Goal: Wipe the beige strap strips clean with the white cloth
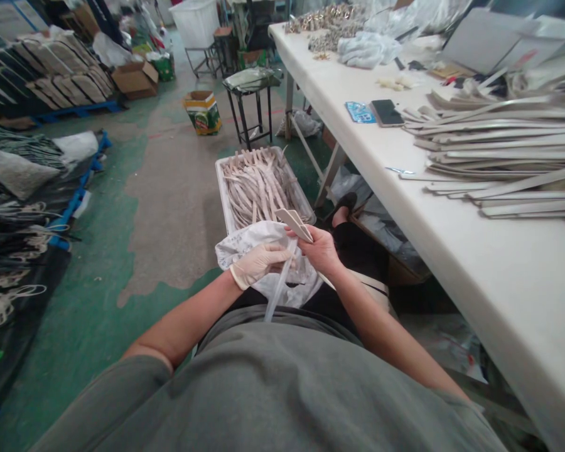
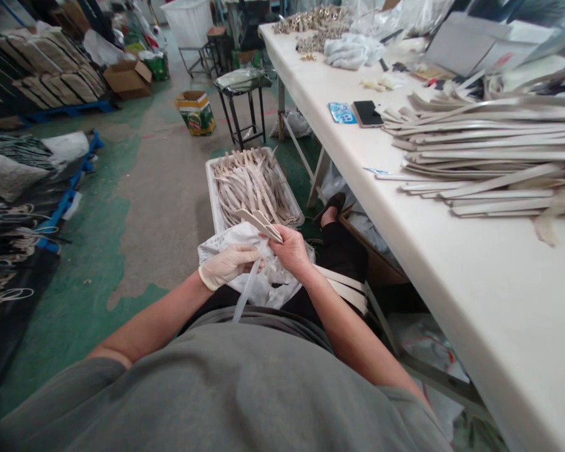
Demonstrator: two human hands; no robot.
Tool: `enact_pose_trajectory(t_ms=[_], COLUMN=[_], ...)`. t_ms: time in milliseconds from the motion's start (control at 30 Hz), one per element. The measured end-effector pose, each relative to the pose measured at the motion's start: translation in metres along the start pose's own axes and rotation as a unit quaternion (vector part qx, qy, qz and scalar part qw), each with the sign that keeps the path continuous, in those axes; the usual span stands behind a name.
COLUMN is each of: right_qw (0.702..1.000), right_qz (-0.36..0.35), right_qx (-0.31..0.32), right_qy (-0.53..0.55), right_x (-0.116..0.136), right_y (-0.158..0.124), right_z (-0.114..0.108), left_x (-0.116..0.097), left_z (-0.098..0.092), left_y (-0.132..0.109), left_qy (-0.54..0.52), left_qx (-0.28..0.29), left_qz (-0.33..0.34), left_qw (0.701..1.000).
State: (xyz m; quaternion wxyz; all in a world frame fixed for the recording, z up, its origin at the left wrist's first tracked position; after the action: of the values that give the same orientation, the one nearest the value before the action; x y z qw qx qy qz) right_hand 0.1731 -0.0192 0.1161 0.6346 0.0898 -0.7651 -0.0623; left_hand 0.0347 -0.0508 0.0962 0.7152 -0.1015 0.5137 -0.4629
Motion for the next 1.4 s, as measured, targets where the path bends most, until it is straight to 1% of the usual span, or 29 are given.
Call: enact_pose_trajectory(t_ms=[33, 100, 133, 167, 200, 267, 333, 400, 467, 533, 667, 733, 833, 933, 1067, 1167, 1267, 1333, 1400], right_qw=[1.0, 0.995, 0.992, 0.989, 0.986, 0.98, 0.978, 0.976, 0.975, 0.975, 0.978, 0.979, 0.983, 0.987, 0.99, 0.991, 0.991, 0.991, 0.99], right_qz=[0.015, 0.066, 0.097, 0.127, 0.152, 0.179, 0.185, 0.191, 0.199, 0.2, 0.201, 0.204, 0.184, 0.158, 0.138, 0.127, 0.122, 0.122, 0.123], right_qx=[-0.026, -0.077, -0.081, -0.066, -0.038, 0.027, 0.061, 0.067, 0.068, 0.068, 0.043, 0.025, 0.011, 0.009, -0.007, -0.033, -0.039, -0.043, -0.052], right_qy=[-0.007, -0.003, 0.013, 0.034, 0.055, 0.08, 0.081, 0.077, 0.074, 0.065, 0.027, 0.01, -0.017, -0.037, -0.038, -0.033, -0.031, -0.036, -0.039], right_x=[-0.004, -0.014, -0.02, -0.024, -0.028, -0.03, -0.031, -0.033, -0.038, -0.044, -0.054, -0.057, -0.057, -0.055, -0.053, -0.048, -0.044, -0.043, -0.042], right_y=[0.0, -0.002, -0.005, -0.008, -0.011, -0.017, -0.022, -0.024, -0.025, -0.024, -0.024, -0.025, -0.024, -0.019, -0.009, -0.002, 0.003, 0.004, 0.005], right_z=[-0.006, -0.017, -0.018, -0.017, -0.012, 0.0, 0.011, 0.018, 0.024, 0.027, 0.022, 0.018, 0.014, 0.011, 0.004, -0.005, -0.011, -0.015, -0.019], left_x=[0.0, 0.002, 0.004, 0.007, 0.01, 0.013, 0.013, 0.014, 0.016, 0.019, 0.021, 0.024, 0.029, 0.036, 0.052, 0.067, 0.074, 0.075, 0.075], left_z=[-0.003, -0.01, -0.013, -0.016, -0.019, -0.023, -0.025, -0.025, -0.023, -0.023, -0.028, -0.03, -0.032, -0.033, -0.025, -0.02, -0.015, -0.01, -0.007], left_y=[0.002, 0.006, 0.009, 0.012, 0.015, 0.02, 0.025, 0.028, 0.031, 0.032, 0.027, 0.026, 0.027, 0.03, 0.028, 0.021, 0.012, 0.004, -0.003], left_qy=[-0.008, -0.023, -0.027, -0.024, -0.012, 0.031, 0.087, 0.133, 0.161, 0.171, 0.163, 0.152, 0.139, 0.132, 0.169, 0.202, 0.218, 0.203, 0.16], left_qx=[-0.006, -0.021, -0.031, -0.041, -0.053, -0.079, -0.102, -0.112, -0.106, -0.101, -0.132, -0.142, -0.144, -0.112, -0.026, -0.004, 0.008, 0.039, 0.08], left_qz=[0.008, 0.02, 0.021, 0.02, 0.02, 0.036, 0.07, 0.106, 0.12, 0.12, 0.117, 0.1, 0.072, 0.038, -0.021, -0.069, -0.082, -0.081, -0.088], left_qw=[1.0, 0.999, 0.999, 0.999, 0.998, 0.996, 0.988, 0.979, 0.974, 0.973, 0.971, 0.973, 0.977, 0.984, 0.985, 0.977, 0.973, 0.975, 0.98])
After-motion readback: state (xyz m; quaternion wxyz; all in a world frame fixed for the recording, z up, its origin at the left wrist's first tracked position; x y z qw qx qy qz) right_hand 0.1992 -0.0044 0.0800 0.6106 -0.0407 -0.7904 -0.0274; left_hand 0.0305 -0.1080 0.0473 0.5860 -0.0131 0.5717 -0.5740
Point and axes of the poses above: each hand's wrist, its own y-axis towards the middle knuckle, its own z-axis out of the palm, x = y × z, the point moved 7 cm from there along y, towards the middle knuckle, and after that the axes turned 12 degrees about -z, right-handed, at the moved point
